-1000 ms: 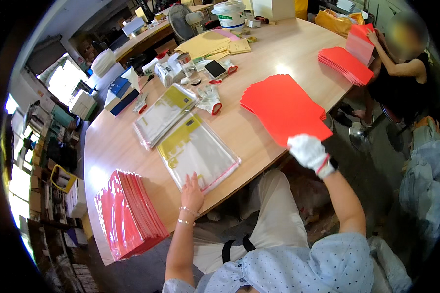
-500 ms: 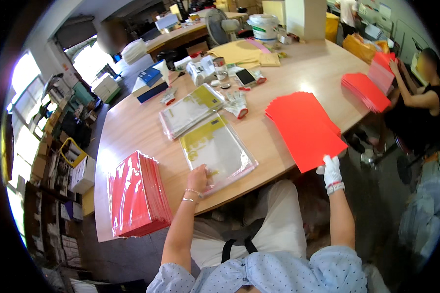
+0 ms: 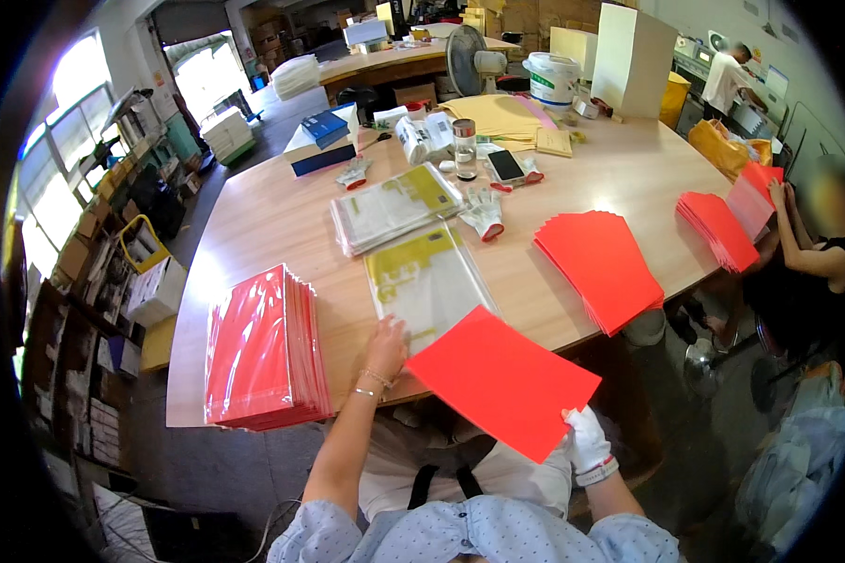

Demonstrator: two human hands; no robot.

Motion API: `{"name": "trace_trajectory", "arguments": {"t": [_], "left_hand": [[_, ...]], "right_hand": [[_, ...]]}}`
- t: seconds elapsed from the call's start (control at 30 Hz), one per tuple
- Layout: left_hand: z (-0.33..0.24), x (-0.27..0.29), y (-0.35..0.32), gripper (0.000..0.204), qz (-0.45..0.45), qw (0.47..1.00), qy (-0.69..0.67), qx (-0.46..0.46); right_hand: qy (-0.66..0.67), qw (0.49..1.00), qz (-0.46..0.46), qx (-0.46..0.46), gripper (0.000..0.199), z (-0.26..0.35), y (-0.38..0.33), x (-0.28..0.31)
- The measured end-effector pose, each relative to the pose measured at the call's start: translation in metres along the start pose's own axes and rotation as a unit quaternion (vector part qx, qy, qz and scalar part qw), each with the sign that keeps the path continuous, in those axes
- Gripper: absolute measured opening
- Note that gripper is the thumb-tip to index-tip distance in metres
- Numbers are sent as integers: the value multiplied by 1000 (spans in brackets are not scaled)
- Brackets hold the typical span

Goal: The person inserts red paper sheets into clear plastic sleeves one by one. They pick a sheet from a stack, slide it into a sleeve, and place the finished unit on a growing pile. The process repeats continuously at a table with stacks of materials.

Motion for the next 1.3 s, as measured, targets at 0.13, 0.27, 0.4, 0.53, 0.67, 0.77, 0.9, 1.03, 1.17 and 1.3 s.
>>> {"name": "trace_trajectory", "arguments": {"t": [0.13, 0.27, 0.4, 0.53, 0.67, 0.77, 0.9, 1.03, 1.17, 1.3], "left_hand": [[29, 5, -8, 29, 148, 909, -222, 319], [22, -24, -23, 29, 177, 704, -542, 423], [14, -18, -24, 28, 160, 742, -519, 392], [6, -5, -38, 49, 108, 855, -384, 331], [-18, 12, -50, 70, 39, 856, -387, 340], [-35, 8, -57, 72, 63, 832, -417, 359], [-71, -12, -63, 73, -40, 709, -611, 350], [-110, -74, -75, 56, -21, 559, -759, 332], [-164, -161, -163, 40, 104, 286, -872, 383], [-182, -156, -207, 26, 79, 410, -829, 371]], "right_hand": [[74, 982, -172, -20, 26, -3, -14, -22], [81, 996, -30, -23, 21, -19, -5, -5], [4, 995, -98, 6, 19, -11, -9, 4], [44, 992, -114, 5, 19, 2, -17, -18], [48, 992, -120, 8, 20, 9, -28, -21], [-11, 989, -146, 16, 19, 14, -32, -16], [33, 984, -170, -37, 17, -2, -32, -7], [63, 989, -108, -83, 16, -19, -45, -22], [-13, 985, -112, -134, 19, -31, -55, -32], [59, 982, -37, -174, 20, -66, -36, -49]]}}
Point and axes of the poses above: each hand's wrist, its own y-axis towards the middle knuckle, its own x-axis out of the back of the hand, z = x × y, the point moved 10 cm from there along y, towards the middle knuckle
